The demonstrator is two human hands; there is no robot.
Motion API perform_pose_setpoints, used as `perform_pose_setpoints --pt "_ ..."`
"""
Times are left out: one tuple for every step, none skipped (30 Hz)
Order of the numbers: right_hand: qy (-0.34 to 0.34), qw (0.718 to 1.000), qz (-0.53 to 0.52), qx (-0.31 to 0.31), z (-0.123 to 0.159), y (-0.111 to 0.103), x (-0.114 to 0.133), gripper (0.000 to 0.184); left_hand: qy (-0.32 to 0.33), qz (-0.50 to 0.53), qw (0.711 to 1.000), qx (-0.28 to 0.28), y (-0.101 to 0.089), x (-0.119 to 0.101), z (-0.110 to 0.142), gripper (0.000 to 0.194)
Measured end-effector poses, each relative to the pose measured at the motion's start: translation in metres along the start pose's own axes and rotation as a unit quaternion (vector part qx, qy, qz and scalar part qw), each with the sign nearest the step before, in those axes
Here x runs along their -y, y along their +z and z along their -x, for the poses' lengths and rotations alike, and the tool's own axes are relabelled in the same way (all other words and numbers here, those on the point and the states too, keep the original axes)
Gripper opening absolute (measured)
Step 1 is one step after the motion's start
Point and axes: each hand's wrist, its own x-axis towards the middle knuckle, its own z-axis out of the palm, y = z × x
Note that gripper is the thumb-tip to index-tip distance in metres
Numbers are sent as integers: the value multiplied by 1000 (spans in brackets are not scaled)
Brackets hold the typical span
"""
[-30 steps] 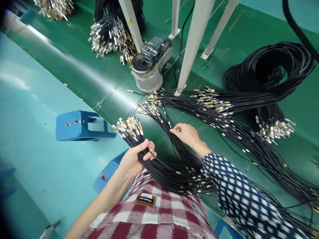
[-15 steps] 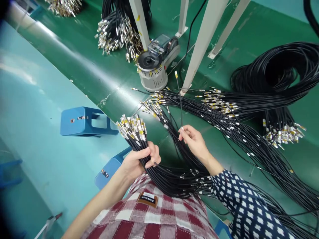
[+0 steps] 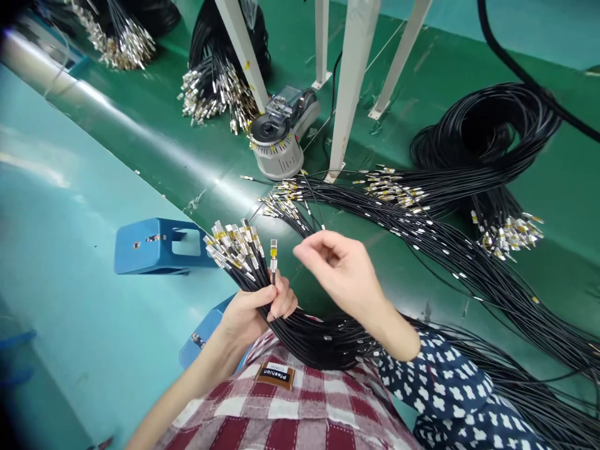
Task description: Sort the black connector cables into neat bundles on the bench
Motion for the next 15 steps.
perform_pose_setpoints --pt "12 999 -35 28 2 5 8 23 1 -7 1000 4 1 0 1 23" --pt "23 996 -67 53 2 9 15 23 2 -12 1000 8 1 1 2 23" --pt "35 992 -100 75 2 13 19 24 0 -16 1000 11 2 1 2 22" --pt "46 986 -131 92 1 15 21 25 -2 -18 1000 11 3 1 3 22" --pt "55 980 -157 105 0 16 22 28 -5 -19 1000 9 4 1 4 22" --pt "62 976 -175 112 -1 17 22 30 -7 -19 1000 6 4 1 4 23" --pt "66 973 -187 119 -2 17 22 33 -7 -19 1000 4 4 1 5 23" --pt "68 971 -193 124 -2 16 21 34 -6 -18 1000 4 4 1 6 23" --pt "69 969 -196 130 -2 15 20 33 -4 -17 1000 7 4 1 7 23" --pt "71 968 -200 137 -2 14 19 33 -1 -18 1000 12 4 1 7 23" --pt "73 965 -206 144 -1 13 18 32 1 -18 1000 17 4 1 8 22" --pt "73 963 -211 148 0 12 18 31 3 -17 1000 24 4 1 8 22" --pt "72 963 -214 151 1 11 17 31 3 -16 999 29 3 2 8 21" --pt "70 963 -213 151 2 11 16 31 3 -15 999 34 3 2 9 21" --pt "67 964 -211 148 3 11 16 32 3 -14 999 39 2 2 9 21"
